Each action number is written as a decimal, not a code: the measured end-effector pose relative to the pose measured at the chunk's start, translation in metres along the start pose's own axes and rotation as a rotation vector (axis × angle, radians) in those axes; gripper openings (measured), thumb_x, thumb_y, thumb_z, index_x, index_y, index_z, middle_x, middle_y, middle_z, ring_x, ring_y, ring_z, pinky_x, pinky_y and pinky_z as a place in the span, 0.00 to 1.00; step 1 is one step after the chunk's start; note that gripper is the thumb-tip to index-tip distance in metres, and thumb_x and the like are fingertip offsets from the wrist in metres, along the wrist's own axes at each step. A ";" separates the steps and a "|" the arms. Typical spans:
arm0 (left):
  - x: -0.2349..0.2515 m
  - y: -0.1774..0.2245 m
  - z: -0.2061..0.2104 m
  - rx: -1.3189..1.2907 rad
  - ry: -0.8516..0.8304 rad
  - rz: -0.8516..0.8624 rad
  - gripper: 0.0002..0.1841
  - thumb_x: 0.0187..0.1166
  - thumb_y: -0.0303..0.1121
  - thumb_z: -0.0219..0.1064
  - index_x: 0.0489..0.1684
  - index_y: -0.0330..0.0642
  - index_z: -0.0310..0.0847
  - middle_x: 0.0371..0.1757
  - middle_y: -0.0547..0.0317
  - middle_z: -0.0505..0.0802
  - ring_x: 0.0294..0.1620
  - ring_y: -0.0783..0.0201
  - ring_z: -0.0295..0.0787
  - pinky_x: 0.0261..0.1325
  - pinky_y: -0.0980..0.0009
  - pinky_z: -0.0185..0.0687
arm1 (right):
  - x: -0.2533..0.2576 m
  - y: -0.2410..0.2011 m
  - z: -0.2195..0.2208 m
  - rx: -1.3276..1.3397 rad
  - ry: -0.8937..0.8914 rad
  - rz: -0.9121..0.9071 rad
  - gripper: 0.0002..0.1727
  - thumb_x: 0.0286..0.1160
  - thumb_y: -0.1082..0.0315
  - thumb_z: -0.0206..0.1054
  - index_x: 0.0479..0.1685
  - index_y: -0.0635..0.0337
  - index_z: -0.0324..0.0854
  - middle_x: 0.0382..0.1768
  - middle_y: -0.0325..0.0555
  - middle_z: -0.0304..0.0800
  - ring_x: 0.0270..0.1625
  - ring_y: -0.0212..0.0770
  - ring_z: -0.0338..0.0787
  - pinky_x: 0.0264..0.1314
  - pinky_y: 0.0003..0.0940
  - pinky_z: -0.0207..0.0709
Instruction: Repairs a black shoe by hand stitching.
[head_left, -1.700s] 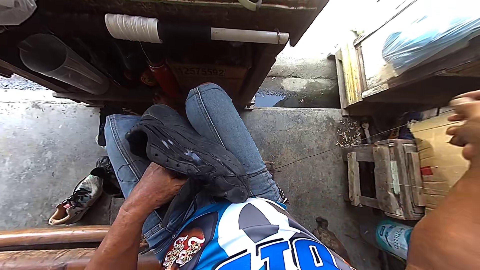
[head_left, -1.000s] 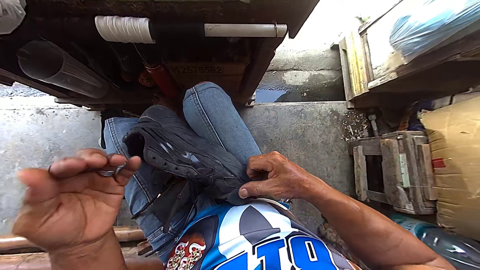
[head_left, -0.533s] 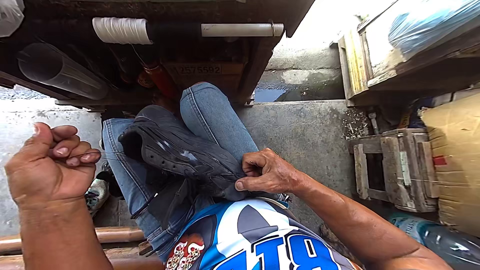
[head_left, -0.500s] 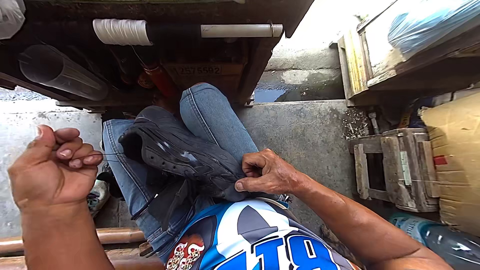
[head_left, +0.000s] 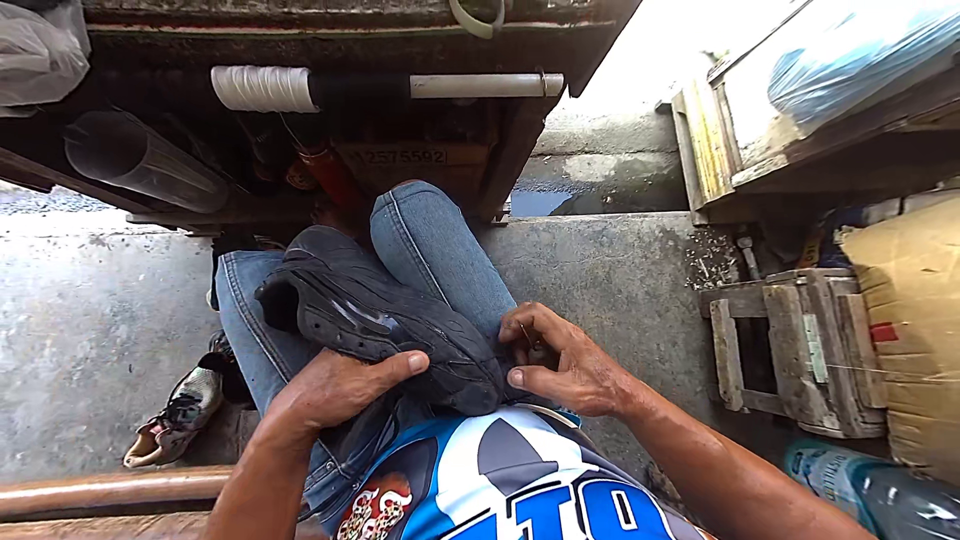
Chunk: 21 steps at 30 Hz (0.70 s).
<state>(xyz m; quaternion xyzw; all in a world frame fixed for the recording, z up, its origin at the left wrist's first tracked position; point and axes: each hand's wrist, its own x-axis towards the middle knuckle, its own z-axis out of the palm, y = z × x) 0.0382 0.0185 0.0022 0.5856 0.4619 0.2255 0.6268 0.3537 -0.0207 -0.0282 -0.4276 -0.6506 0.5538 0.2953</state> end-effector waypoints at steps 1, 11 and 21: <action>0.001 0.002 -0.001 0.037 -0.004 0.014 0.13 0.74 0.45 0.78 0.49 0.51 0.91 0.45 0.73 0.96 0.51 0.79 0.92 0.61 0.75 0.89 | -0.004 0.004 0.003 0.015 0.049 -0.026 0.16 0.76 0.64 0.67 0.57 0.64 0.79 0.52 0.43 0.85 0.45 0.27 0.83 0.44 0.22 0.79; 0.002 -0.020 -0.017 -0.228 -0.104 0.027 0.12 0.69 0.34 0.81 0.50 0.51 0.92 0.48 0.70 0.97 0.54 0.75 0.93 0.65 0.71 0.88 | -0.002 -0.035 -0.004 -0.388 -0.139 -0.010 0.25 0.85 0.62 0.59 0.80 0.53 0.75 0.46 0.44 0.83 0.43 0.33 0.82 0.47 0.26 0.78; 0.004 -0.010 -0.012 -0.255 -0.127 -0.116 0.09 0.70 0.34 0.80 0.46 0.50 0.93 0.45 0.68 0.98 0.51 0.75 0.94 0.63 0.73 0.89 | 0.003 -0.032 0.000 -0.327 -0.197 -0.199 0.19 0.89 0.59 0.61 0.68 0.58 0.86 0.44 0.45 0.89 0.45 0.33 0.87 0.50 0.27 0.81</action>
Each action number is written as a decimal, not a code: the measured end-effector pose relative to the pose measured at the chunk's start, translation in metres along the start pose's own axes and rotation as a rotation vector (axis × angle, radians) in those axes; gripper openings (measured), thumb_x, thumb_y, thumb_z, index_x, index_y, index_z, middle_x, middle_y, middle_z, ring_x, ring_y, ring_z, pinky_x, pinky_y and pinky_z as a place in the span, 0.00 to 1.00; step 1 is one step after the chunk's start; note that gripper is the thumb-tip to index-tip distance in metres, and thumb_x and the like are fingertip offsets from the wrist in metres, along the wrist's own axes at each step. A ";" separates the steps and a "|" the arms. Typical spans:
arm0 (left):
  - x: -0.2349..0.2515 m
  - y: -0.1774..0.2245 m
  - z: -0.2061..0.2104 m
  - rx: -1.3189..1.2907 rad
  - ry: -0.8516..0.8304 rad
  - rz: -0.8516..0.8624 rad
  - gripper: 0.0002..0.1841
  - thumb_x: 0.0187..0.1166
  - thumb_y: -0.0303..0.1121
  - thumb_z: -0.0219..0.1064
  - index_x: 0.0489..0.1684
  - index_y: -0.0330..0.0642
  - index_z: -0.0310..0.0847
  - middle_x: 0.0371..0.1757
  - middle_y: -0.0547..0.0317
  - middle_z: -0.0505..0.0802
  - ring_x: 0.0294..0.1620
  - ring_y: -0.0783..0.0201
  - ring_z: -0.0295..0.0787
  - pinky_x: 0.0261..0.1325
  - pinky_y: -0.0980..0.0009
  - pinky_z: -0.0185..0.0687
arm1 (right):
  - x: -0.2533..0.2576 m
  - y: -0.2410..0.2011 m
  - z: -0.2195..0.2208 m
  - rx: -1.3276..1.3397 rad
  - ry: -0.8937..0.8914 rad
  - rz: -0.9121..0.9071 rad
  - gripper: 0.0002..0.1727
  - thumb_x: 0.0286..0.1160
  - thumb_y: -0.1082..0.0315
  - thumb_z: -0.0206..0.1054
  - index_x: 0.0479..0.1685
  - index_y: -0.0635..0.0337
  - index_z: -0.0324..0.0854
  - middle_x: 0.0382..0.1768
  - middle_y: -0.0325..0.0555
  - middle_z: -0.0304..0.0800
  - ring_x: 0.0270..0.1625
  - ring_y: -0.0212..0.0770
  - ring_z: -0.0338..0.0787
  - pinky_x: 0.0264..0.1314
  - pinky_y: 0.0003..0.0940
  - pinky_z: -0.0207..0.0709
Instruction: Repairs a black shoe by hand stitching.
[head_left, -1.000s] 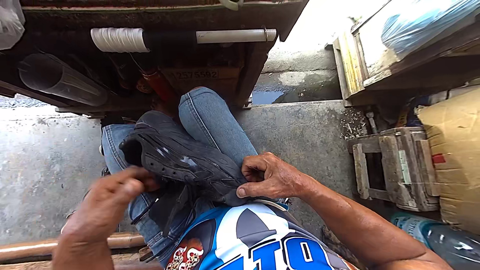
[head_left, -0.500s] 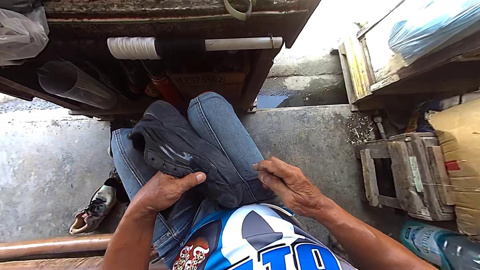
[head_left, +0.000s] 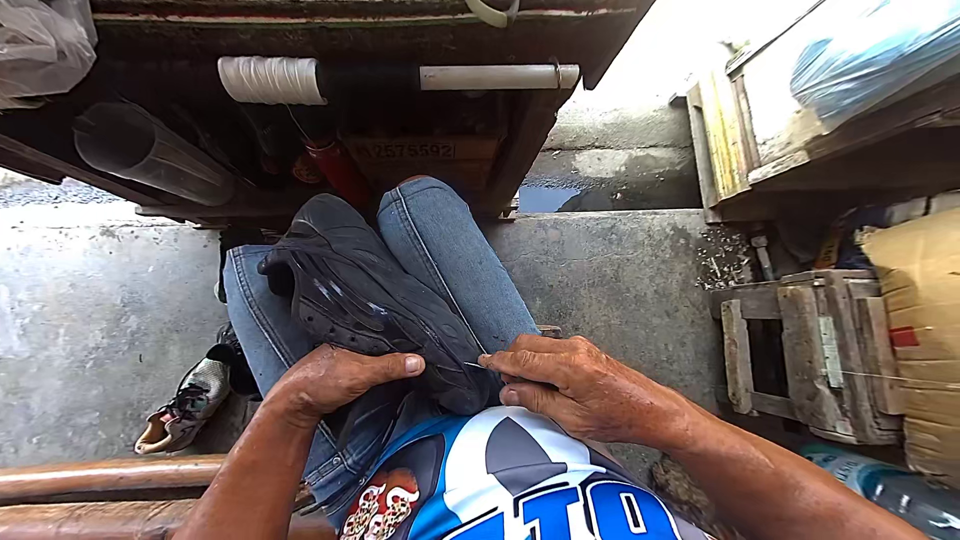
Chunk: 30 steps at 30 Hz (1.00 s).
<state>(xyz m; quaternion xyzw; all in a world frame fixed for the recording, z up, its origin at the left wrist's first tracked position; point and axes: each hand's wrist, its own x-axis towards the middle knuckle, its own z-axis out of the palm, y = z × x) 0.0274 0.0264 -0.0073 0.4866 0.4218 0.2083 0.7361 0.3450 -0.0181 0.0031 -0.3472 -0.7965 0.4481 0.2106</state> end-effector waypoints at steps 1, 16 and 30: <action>0.000 0.001 0.000 -0.008 0.000 -0.013 0.09 0.70 0.34 0.80 0.46 0.50 0.93 0.45 0.68 0.98 0.51 0.75 0.94 0.62 0.73 0.89 | 0.000 0.000 0.001 -0.002 0.007 -0.001 0.18 0.90 0.59 0.60 0.67 0.58 0.87 0.44 0.45 0.90 0.45 0.33 0.88 0.49 0.27 0.81; 0.004 0.007 0.002 -0.027 -0.041 -0.111 0.08 0.72 0.34 0.78 0.45 0.51 0.93 0.44 0.69 0.98 0.51 0.76 0.94 0.63 0.74 0.88 | 0.006 -0.010 -0.008 -0.190 -0.017 0.031 0.18 0.89 0.62 0.56 0.65 0.54 0.89 0.37 0.44 0.88 0.37 0.37 0.87 0.38 0.33 0.78; 0.009 0.000 0.006 -0.184 -0.100 -0.089 0.08 0.73 0.29 0.77 0.46 0.45 0.93 0.46 0.61 0.98 0.51 0.69 0.95 0.62 0.69 0.90 | 0.042 -0.027 -0.024 -0.681 -0.316 -0.183 0.10 0.77 0.71 0.59 0.45 0.59 0.86 0.29 0.45 0.80 0.21 0.43 0.80 0.16 0.38 0.67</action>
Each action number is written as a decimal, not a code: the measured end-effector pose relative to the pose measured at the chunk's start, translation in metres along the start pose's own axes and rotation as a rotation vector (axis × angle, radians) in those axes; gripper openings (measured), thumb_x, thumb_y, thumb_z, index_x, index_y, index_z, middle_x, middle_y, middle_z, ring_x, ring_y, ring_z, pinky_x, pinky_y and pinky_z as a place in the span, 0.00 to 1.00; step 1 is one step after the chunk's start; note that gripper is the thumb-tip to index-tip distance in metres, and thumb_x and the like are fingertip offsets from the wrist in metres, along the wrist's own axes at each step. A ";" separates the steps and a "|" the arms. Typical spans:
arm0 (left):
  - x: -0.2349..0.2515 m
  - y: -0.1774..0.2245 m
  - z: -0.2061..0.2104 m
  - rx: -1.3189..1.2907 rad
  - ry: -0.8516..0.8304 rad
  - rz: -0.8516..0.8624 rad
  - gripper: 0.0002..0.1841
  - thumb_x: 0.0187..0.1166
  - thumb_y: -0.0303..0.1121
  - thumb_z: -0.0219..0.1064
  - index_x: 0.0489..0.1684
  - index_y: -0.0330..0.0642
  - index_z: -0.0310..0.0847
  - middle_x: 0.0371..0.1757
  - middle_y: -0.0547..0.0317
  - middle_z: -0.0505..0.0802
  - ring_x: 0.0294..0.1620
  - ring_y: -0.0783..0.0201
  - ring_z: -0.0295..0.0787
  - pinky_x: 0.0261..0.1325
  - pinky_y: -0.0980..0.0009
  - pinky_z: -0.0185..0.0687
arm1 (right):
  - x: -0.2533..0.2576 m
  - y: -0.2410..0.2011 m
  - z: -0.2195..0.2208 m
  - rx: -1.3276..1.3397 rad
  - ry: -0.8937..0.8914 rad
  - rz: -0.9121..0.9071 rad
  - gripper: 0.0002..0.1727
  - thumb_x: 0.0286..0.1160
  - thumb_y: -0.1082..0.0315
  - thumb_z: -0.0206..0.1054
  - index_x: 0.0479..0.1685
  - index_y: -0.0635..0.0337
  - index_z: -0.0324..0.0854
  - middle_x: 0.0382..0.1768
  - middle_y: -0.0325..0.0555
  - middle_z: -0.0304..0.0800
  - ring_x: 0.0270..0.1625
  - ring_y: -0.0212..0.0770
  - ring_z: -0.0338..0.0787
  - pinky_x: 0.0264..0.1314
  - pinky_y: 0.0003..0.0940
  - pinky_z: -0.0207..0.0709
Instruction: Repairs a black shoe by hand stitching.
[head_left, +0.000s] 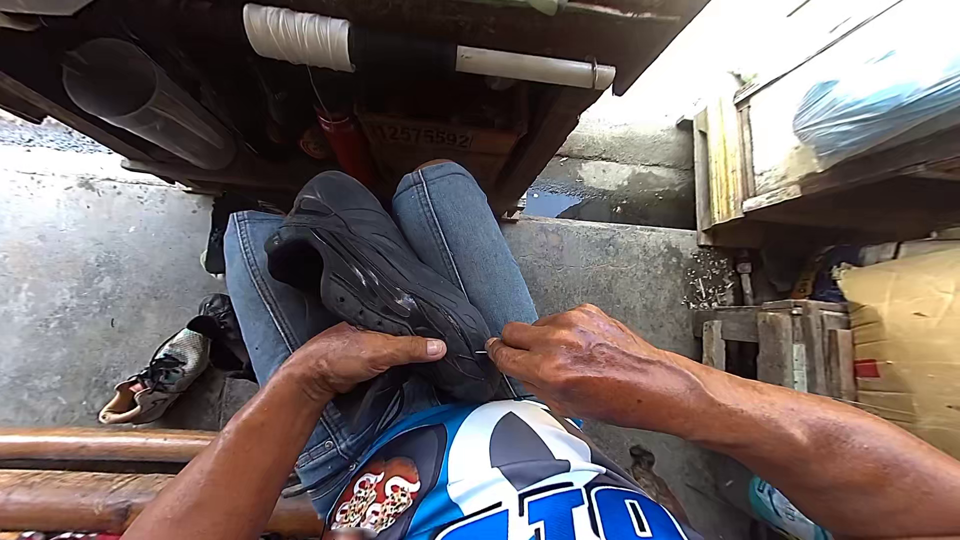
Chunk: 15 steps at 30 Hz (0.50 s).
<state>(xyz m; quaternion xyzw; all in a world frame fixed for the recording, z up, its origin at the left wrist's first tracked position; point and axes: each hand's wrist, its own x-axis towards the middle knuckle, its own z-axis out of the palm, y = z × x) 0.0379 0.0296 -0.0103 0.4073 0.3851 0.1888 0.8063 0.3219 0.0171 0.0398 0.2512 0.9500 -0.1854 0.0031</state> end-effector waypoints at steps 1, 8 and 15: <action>0.000 -0.001 0.000 -0.003 -0.004 0.007 0.08 0.73 0.30 0.77 0.46 0.45 0.93 0.46 0.61 0.98 0.52 0.70 0.95 0.62 0.69 0.90 | 0.001 -0.001 0.001 -0.005 -0.002 0.007 0.09 0.77 0.71 0.59 0.43 0.59 0.85 0.29 0.45 0.80 0.20 0.44 0.80 0.15 0.38 0.67; 0.002 -0.006 -0.001 0.014 0.014 0.003 0.08 0.73 0.31 0.77 0.47 0.46 0.92 0.46 0.63 0.98 0.52 0.70 0.94 0.63 0.69 0.89 | 0.011 -0.009 0.008 0.020 -0.044 0.061 0.04 0.74 0.71 0.61 0.36 0.59 0.81 0.29 0.48 0.81 0.22 0.47 0.82 0.17 0.41 0.70; -0.002 -0.009 0.000 -0.012 0.007 0.055 0.08 0.74 0.29 0.75 0.47 0.47 0.92 0.47 0.64 0.98 0.53 0.71 0.94 0.64 0.69 0.88 | 0.014 -0.009 0.014 0.015 0.042 0.051 0.07 0.75 0.70 0.59 0.34 0.59 0.81 0.28 0.48 0.80 0.20 0.46 0.81 0.15 0.40 0.68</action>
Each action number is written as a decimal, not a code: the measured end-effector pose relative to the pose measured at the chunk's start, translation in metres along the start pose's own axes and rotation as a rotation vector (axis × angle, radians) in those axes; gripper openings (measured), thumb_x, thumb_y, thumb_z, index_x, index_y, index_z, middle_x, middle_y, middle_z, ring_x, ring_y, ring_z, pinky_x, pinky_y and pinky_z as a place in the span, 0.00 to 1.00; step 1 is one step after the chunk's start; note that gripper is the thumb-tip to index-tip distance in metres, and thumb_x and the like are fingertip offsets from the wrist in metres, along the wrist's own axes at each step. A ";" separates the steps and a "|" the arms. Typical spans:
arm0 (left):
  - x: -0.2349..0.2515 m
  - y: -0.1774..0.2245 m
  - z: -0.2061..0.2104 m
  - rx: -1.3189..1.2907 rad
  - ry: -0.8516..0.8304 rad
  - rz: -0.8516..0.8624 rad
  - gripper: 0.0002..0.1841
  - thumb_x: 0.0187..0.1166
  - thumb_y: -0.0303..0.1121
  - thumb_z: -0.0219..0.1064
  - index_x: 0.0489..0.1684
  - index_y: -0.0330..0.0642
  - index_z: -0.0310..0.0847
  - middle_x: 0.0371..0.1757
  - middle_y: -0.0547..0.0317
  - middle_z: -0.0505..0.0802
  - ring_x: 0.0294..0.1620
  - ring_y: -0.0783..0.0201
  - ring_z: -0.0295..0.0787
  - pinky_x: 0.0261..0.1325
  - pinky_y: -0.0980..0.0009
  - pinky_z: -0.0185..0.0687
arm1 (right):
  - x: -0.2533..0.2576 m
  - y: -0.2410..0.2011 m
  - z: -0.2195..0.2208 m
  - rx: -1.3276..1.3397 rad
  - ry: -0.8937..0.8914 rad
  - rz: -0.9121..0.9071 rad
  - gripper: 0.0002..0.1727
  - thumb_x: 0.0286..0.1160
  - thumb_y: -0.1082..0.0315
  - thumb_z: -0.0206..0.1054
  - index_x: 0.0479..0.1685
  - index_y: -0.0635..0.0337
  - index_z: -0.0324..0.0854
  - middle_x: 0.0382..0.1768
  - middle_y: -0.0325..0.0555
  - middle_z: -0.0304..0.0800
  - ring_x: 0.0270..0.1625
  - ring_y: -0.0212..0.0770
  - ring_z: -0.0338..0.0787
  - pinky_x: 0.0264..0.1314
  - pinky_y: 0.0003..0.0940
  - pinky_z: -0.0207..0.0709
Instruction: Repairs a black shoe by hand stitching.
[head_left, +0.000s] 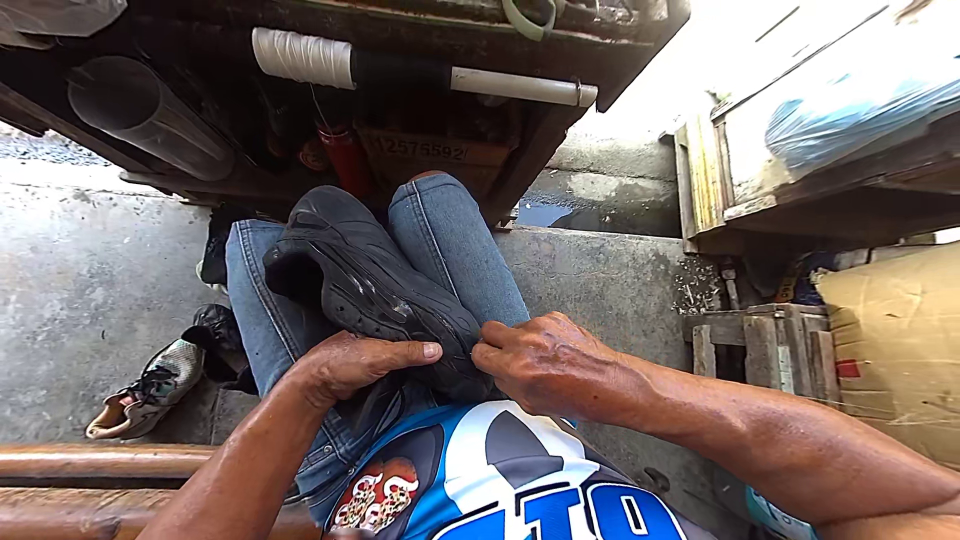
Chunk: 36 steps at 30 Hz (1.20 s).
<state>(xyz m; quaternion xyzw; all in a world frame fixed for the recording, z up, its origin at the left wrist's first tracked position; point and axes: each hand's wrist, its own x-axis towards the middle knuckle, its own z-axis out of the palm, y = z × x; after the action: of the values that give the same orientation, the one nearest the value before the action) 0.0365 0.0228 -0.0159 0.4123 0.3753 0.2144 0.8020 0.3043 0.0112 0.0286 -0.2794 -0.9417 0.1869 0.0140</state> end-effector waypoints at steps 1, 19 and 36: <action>-0.003 0.002 0.001 0.009 0.010 -0.001 0.08 0.74 0.29 0.76 0.48 0.47 0.92 0.47 0.64 0.98 0.53 0.71 0.94 0.64 0.70 0.88 | -0.002 0.002 -0.002 0.033 0.012 0.001 0.08 0.78 0.69 0.58 0.34 0.58 0.81 0.28 0.47 0.79 0.21 0.46 0.81 0.16 0.39 0.68; -0.147 0.015 -0.103 0.726 0.624 0.277 0.16 0.84 0.48 0.64 0.39 0.44 0.87 0.37 0.65 0.93 0.40 0.72 0.90 0.52 0.71 0.86 | -0.015 0.034 -0.007 0.427 0.006 0.062 0.18 0.92 0.57 0.53 0.47 0.54 0.89 0.37 0.38 0.88 0.39 0.32 0.88 0.40 0.31 0.80; -0.251 0.031 -0.117 0.888 0.531 0.107 0.13 0.80 0.38 0.69 0.43 0.35 0.90 0.40 0.60 0.89 0.43 0.73 0.83 0.49 0.75 0.77 | -0.020 0.035 -0.003 0.411 0.065 0.062 0.16 0.89 0.57 0.56 0.44 0.54 0.88 0.31 0.35 0.84 0.33 0.29 0.83 0.33 0.27 0.75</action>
<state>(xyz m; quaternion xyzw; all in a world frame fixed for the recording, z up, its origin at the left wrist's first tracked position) -0.2128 -0.0650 0.0722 0.6628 0.5992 0.1723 0.4147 0.3397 0.0285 0.0204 -0.3052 -0.8738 0.3664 0.0956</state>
